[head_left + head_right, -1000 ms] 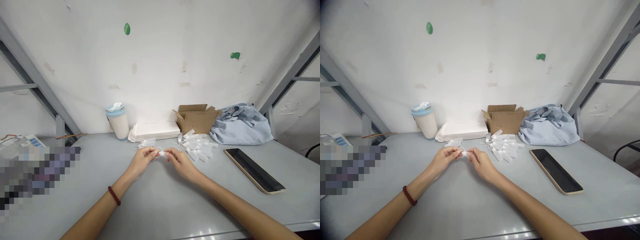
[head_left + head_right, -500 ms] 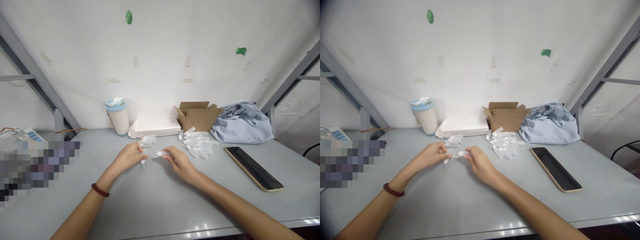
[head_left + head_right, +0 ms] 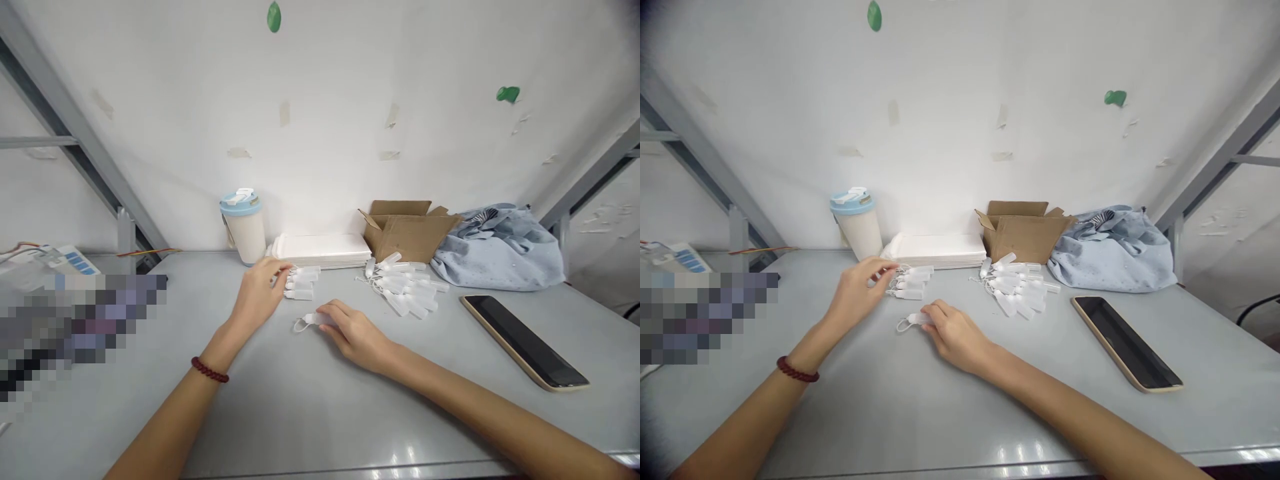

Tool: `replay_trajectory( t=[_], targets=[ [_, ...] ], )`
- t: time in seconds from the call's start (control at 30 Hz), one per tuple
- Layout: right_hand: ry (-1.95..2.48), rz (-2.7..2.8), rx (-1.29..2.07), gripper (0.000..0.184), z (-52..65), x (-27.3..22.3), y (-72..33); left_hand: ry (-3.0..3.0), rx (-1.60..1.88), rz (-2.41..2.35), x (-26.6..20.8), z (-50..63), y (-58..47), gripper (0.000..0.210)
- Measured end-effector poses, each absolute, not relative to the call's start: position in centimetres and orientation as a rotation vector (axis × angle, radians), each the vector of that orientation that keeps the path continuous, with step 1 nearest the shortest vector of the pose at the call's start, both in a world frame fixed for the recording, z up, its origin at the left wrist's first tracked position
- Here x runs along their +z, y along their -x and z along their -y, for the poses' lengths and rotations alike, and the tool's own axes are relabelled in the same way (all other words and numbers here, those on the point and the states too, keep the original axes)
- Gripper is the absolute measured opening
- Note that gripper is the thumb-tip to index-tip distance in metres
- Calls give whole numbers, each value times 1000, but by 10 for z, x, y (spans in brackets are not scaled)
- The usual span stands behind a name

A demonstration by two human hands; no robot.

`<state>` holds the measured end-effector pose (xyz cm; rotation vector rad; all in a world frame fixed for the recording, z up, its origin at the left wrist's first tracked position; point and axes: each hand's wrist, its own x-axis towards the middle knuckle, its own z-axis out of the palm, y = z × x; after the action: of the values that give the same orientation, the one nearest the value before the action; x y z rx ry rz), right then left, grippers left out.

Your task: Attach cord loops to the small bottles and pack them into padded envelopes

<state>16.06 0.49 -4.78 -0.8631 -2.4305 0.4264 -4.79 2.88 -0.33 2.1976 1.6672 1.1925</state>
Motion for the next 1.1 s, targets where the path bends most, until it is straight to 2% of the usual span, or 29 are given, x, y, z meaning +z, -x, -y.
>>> replay_trajectory(
  t=[0.23,0.3,0.57,0.63,0.77,0.93,1.1],
  targets=[
    [790,2512,-146,14,-26,-56,-131,-2173,1137,-1767,-1,-32,59,23],
    [816,2500,-218,11,-30,-58,-124,-2191,1080,-1761,-5,-34,59,22],
    [912,2516,-100,5,-24,-56,-131,-2159,867,-1588,-4,-30,57,17],
    [929,2538,-155,7,-25,-54,-132,-2160,847,-1542,-7,-29,56,13],
    [967,2545,-257,15,-36,-43,-145,-2129,773,-1509,-15,-29,54,19],
    [1139,2355,-145,15,-56,-26,-196,-2194,703,-1503,-19,-30,52,11],
    [1313,2190,-165,13,-68,-22,-252,-2235,684,-1547,-22,-31,53,17]
  ],
)
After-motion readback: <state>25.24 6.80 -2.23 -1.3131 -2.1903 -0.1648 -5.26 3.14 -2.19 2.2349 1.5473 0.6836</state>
